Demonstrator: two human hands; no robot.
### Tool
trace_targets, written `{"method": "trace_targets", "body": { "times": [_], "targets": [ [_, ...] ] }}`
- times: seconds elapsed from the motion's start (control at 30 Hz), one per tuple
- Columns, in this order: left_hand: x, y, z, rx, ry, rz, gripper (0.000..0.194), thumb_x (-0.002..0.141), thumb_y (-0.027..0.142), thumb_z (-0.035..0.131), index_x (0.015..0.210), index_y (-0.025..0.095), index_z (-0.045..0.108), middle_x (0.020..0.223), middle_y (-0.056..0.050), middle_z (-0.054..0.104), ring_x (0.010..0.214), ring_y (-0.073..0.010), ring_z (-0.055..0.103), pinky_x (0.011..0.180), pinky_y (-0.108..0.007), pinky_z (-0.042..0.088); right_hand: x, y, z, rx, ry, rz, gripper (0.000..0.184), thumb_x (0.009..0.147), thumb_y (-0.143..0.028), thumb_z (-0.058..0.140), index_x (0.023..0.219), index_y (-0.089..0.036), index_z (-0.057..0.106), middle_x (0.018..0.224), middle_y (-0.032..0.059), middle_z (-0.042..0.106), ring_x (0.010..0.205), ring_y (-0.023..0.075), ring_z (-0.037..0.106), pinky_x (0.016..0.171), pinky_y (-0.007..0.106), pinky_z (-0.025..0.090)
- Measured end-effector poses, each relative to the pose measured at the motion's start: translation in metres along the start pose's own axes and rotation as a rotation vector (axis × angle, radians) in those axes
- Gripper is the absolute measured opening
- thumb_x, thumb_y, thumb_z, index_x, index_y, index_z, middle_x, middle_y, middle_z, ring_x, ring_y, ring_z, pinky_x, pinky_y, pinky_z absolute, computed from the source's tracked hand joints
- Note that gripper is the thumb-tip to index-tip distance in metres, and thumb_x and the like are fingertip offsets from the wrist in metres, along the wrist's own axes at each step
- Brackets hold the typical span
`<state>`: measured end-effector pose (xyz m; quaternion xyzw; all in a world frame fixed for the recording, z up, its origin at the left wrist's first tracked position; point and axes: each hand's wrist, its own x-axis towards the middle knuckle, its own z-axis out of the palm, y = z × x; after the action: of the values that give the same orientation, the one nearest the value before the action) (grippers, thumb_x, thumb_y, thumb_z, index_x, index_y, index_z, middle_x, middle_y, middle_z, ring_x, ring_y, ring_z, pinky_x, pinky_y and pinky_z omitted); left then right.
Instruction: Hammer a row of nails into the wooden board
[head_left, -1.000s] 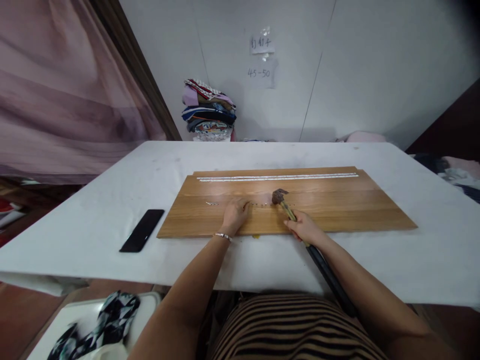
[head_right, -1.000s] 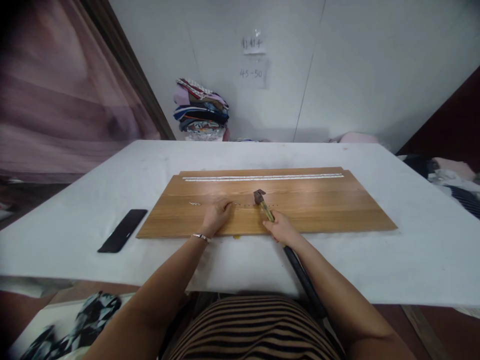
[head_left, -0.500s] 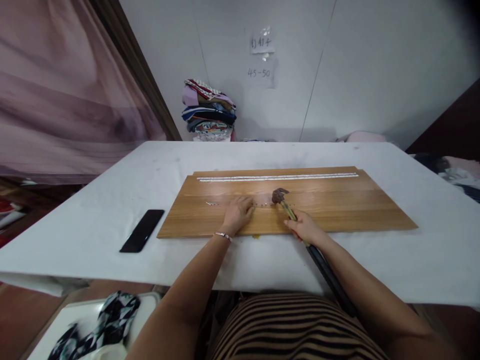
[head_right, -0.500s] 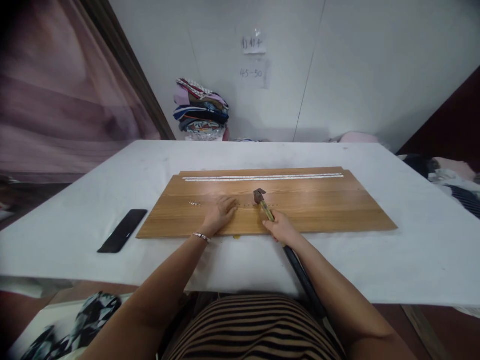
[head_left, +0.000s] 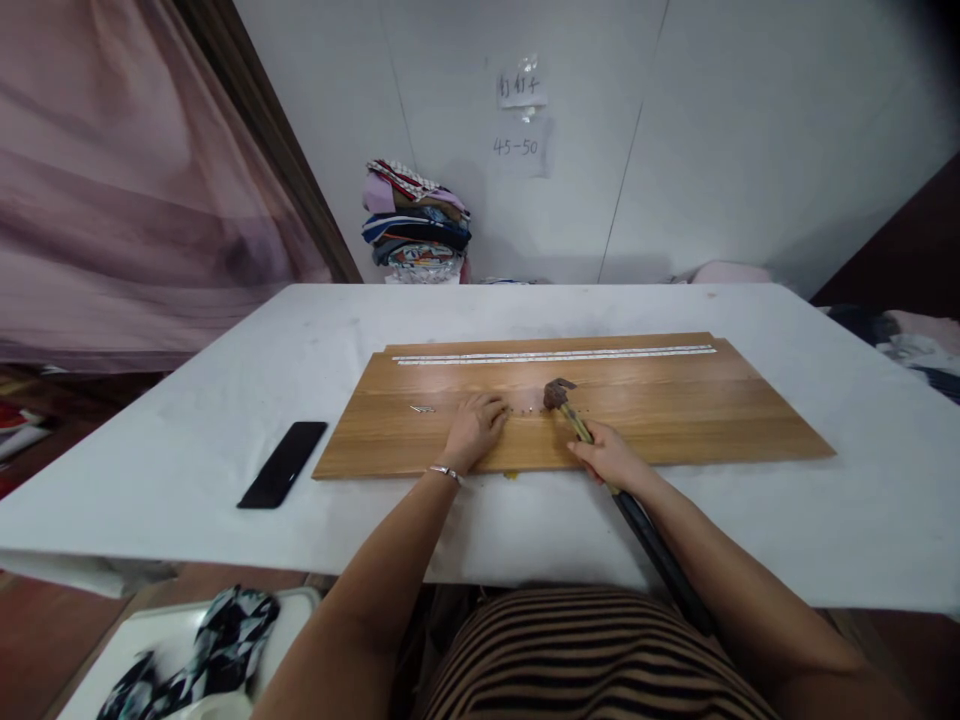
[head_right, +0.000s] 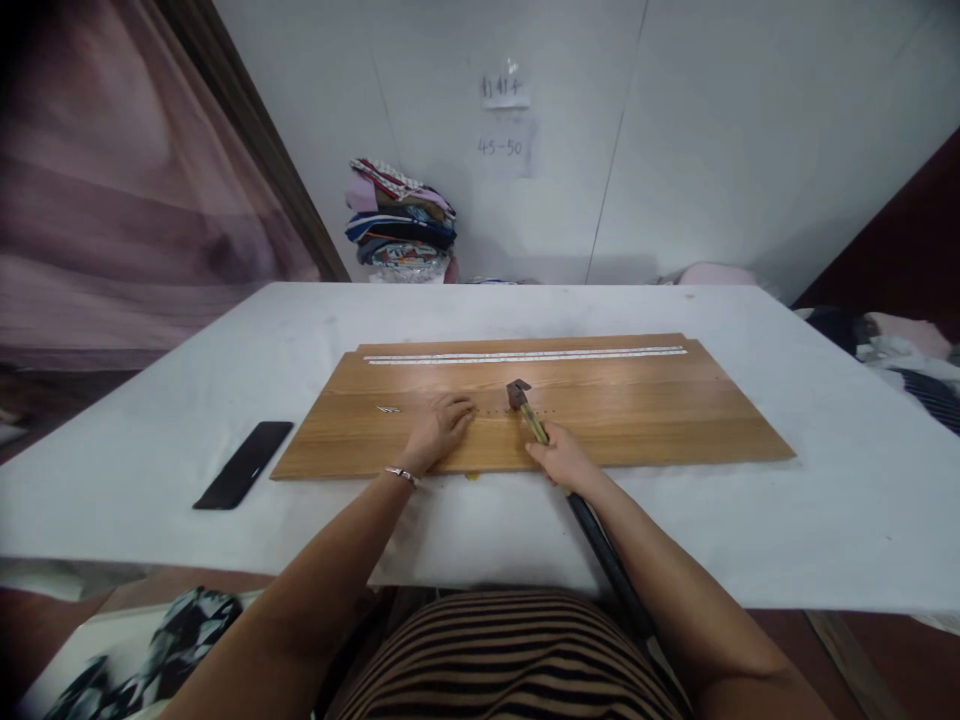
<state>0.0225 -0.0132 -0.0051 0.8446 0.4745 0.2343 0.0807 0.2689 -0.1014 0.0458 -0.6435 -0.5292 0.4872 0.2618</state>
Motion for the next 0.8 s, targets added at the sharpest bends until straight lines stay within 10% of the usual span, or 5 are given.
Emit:
{"method": "trace_targets", "body": {
  "times": [0.8],
  "targets": [
    [0.0011,0.0027,-0.0020,0.094,0.098,-0.200,0.022,0.090,0.016,0.052,0.099,0.020,0.071,0.120,-0.010,0.070,0.117,-0.0259,0.060,0.106,-0.043,0.046,-0.0038,-0.0052,-0.0007,0.012,0.003,0.008,0.013,0.088,-0.018,0.056,0.083,-0.023,0.045,0.037,-0.0115,0.041,0.030,0.0097,0.038,0.036,0.019,0.027]
  ]
}}
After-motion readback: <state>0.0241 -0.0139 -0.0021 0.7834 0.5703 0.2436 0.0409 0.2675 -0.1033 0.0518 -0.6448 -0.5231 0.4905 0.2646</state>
